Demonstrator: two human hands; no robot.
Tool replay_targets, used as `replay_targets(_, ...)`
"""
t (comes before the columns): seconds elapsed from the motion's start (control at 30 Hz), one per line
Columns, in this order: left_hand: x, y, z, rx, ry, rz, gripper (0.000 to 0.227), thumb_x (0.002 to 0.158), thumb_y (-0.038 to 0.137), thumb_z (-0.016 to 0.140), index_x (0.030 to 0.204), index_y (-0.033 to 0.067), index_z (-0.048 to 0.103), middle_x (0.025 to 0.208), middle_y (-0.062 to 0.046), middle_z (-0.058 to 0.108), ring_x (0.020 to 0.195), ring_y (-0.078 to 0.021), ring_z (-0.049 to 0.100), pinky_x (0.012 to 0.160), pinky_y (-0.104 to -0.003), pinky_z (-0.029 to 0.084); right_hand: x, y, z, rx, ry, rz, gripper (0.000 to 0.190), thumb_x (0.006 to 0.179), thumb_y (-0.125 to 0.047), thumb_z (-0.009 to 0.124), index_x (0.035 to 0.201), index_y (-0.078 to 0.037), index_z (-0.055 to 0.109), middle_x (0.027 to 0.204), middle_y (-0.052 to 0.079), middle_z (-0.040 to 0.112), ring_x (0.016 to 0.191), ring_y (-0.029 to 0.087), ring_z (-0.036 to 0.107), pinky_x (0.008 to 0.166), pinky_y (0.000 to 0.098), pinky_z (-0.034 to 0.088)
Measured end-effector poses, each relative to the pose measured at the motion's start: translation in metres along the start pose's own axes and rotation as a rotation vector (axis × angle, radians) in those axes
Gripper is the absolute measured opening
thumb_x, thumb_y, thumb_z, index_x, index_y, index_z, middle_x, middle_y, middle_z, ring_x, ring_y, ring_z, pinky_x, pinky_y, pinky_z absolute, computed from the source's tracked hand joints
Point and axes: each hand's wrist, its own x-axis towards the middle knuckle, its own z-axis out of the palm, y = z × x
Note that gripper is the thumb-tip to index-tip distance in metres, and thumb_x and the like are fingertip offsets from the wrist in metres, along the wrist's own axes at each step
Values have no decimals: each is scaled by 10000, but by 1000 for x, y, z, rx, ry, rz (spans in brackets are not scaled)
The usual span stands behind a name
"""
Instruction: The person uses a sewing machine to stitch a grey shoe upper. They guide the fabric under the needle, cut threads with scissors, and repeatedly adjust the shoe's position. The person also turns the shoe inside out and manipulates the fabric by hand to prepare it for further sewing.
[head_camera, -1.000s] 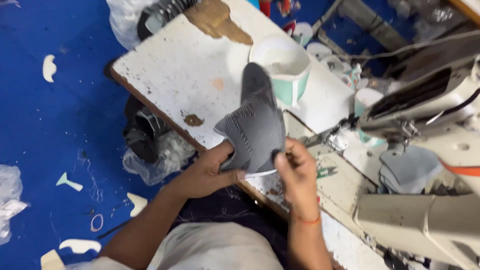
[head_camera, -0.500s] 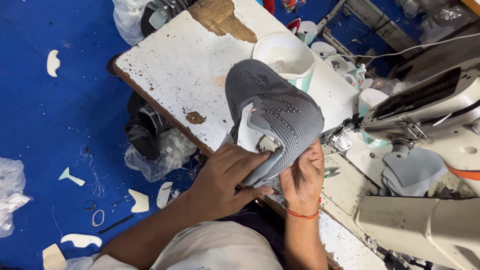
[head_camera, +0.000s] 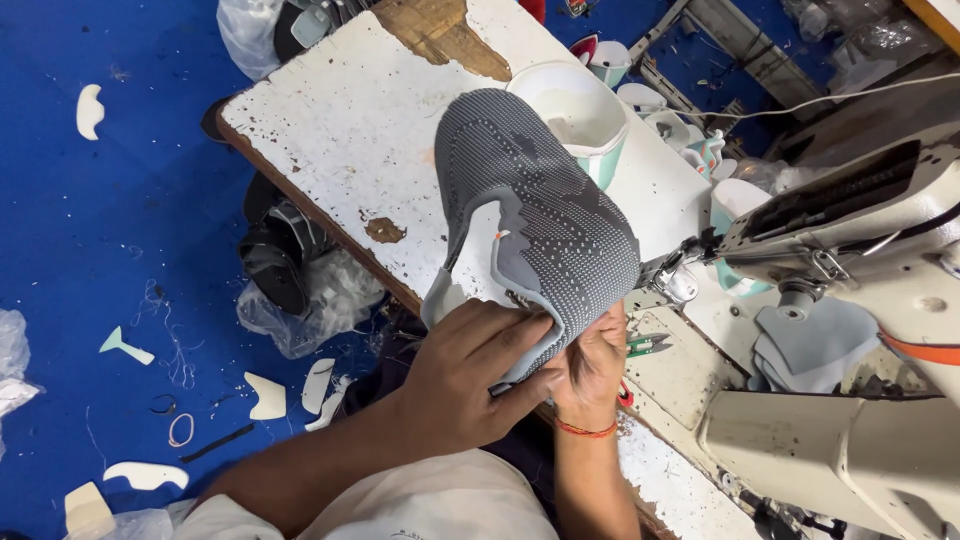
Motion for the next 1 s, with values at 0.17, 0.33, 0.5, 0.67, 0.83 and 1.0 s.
replay_targets(0.17, 3, 1, -1, 42, 37, 25, 349, 964, 164, 719, 1234, -45, 648, 1106, -178, 716, 898, -282, 694, 810, -417, 545, -4, 3, -1, -34, 21, 22, 456, 1058, -68, 642, 1468, 49, 481, 1247, 181, 689, 1057, 273, 714, 948, 382, 587)
replay_targets(0.33, -3, -3, -2, 43, 25, 38, 301, 960, 133, 719, 1201, -42, 676, 1039, -161, 727, 863, -271, 704, 771, -407, 545, -8, 5, -3, -64, 30, 25, 437, 1038, -77, 664, 1422, 45, 495, 1218, 172, 693, 1039, 274, 712, 950, 408, 590)
replay_targets(0.5, -17, -20, -11, -74, -22, -43, 254, 971, 174, 756, 1166, 16, 713, 1026, -114, 754, 921, -250, 730, 812, -375, 566, -20, -8, -10, -174, 47, -52, 412, 990, -114, 691, 1338, 43, 537, 1192, 158, 695, 1028, 253, 704, 930, 392, 587)
replay_targets(0.67, -38, -59, -12, -1013, -231, -679, 631, 830, 264, 849, 1338, 19, 566, 1208, -56, 689, 1109, -168, 667, 948, -349, 563, -37, -25, -5, -1076, -287, -224, 104, 1024, -96, 710, 1066, -26, 647, 1008, 123, 736, 866, 174, 704, 768, 303, 554)
replay_targets(0.83, -62, -64, -3, -1054, -3, -660, 616, 823, 157, 876, 1336, 7, 571, 1236, -69, 693, 1134, -176, 670, 978, -371, 574, -33, -32, 50, -1189, -415, -242, 185, 1018, -156, 702, 1079, 10, 651, 1018, 109, 694, 932, 194, 677, 800, 318, 531)
replay_targets(1.0, -59, -55, -8, -996, 19, -591, 570, 838, 80, 874, 1329, -7, 597, 1239, -85, 706, 1133, -177, 672, 984, -367, 578, -40, -40, 60, -1128, -351, -236, 356, 1043, -279, 662, 1193, 43, 664, 1124, 115, 650, 1051, 206, 630, 907, 322, 508)
